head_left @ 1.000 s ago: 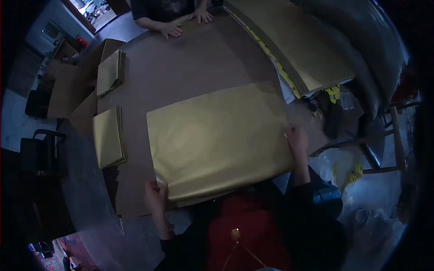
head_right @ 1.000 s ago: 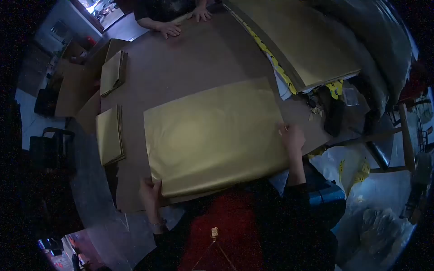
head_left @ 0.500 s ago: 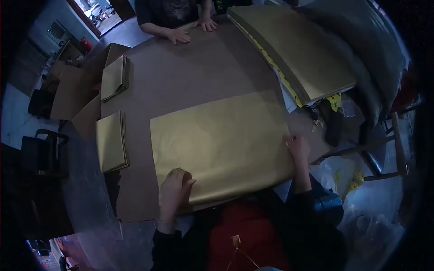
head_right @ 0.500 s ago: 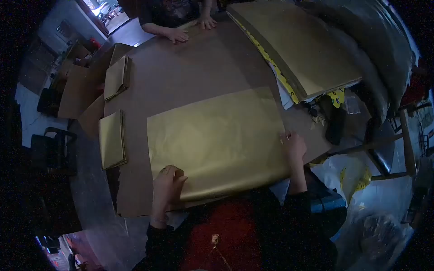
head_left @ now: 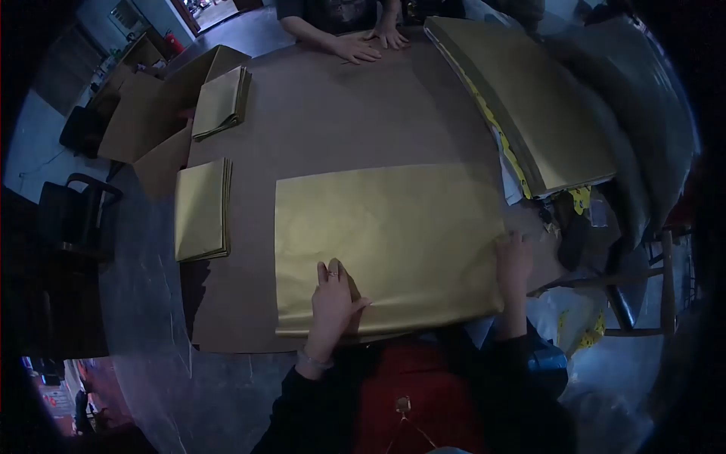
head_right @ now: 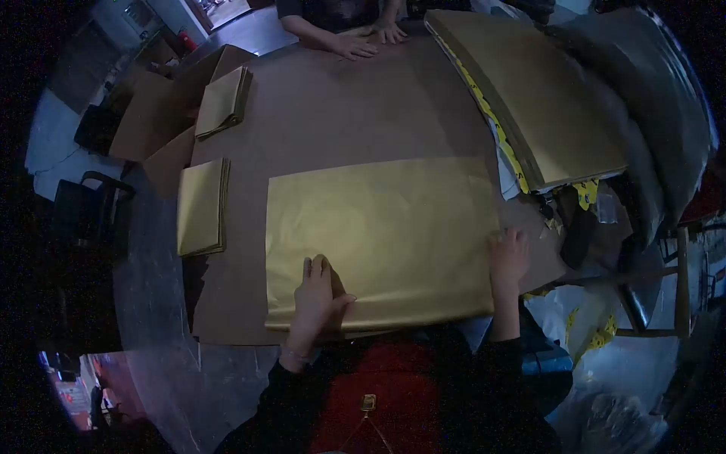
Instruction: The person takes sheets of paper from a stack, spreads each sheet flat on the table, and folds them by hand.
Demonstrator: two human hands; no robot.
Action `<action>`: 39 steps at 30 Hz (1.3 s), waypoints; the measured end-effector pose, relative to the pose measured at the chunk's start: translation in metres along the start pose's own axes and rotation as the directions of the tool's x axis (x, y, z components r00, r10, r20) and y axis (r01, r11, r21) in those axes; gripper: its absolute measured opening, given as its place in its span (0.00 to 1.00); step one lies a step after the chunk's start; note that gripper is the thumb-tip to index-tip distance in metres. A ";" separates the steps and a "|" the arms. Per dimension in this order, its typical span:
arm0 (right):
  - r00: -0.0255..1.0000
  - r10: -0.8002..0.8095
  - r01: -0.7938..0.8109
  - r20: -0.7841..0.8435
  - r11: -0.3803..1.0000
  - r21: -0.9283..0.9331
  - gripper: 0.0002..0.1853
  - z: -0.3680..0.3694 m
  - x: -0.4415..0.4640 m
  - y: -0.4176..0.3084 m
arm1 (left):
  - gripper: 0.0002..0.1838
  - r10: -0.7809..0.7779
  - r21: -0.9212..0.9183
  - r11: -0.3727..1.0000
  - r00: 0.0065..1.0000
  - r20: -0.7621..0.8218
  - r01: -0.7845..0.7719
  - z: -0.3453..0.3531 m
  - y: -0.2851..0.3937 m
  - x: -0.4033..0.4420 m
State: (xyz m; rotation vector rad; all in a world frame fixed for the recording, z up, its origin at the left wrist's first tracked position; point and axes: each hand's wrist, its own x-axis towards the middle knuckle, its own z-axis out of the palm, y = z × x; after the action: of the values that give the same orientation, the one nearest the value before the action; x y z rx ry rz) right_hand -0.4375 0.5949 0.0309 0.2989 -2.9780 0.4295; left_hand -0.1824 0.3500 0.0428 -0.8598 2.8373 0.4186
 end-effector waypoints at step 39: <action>0.746 -0.665 0.656 0.039 0.743 0.136 0.28 0.092 0.024 -0.128 | 0.52 0.047 -0.084 0.995 0.992 -0.116 -0.057 0.000 -0.001 -0.002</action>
State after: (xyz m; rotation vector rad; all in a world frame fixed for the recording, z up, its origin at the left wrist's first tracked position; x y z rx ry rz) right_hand -0.4419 0.4440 -0.0187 1.3625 -2.6562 0.4944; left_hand -0.1806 0.3502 0.0426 -0.8525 2.9711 0.5204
